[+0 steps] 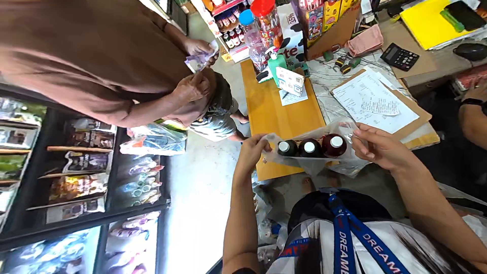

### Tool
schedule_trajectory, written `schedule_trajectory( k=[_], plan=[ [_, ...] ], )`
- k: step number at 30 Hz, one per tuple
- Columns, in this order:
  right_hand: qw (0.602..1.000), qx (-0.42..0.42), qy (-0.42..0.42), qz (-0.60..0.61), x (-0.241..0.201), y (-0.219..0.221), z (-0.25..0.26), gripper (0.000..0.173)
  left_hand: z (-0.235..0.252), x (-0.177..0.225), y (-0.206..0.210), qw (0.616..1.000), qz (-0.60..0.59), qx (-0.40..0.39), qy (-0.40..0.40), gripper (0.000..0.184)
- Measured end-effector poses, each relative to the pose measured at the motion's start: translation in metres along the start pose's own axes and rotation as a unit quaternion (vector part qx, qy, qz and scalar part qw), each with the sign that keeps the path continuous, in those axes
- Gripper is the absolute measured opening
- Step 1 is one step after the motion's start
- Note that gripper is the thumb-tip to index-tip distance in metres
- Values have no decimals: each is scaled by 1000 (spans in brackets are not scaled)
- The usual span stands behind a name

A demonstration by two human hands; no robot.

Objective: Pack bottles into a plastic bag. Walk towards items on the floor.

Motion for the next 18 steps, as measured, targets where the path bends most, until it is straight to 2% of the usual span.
schedule_trajectory(
  k=[2, 3, 5, 11, 13, 14, 18],
  plan=[
    [1000, 1, -27, -5, -1, 17, 1, 29, 2, -4, 7, 978, -201, -23, -53, 23],
    [999, 11, -43, -18, -2, 25, 0, 28, 3, -3, 7, 966, -251, -26, -59, 26],
    [997, 20, -61, -40, -2, 36, -1, 27, 8, 3, 3, 959, -280, -27, -43, 31],
    [996, 17, -89, 13, 9, 51, 0, 30, 25, 33, -15, 980, -196, -18, 28, 30],
    [994, 9, -94, 47, 22, 62, 2, 30, 32, 37, -23, 986, -161, -8, 52, 20],
    [994, 1, -96, 57, 27, 68, 3, 29, 34, 44, -26, 987, -144, -9, 76, 22],
    [996, -42, -74, -1, 38, 79, 6, 27, 45, 60, -26, 988, -74, 13, 133, 28]
  ],
)
Point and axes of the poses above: each hand's wrist, its own z-axis towards the middle knuckle, its own y-axis out of the palm, x = y × z, the point moved 10 cm from there along z, towards the middle knuckle, and after that the axes turned 15 degrees about z, right-handed, at the moved point
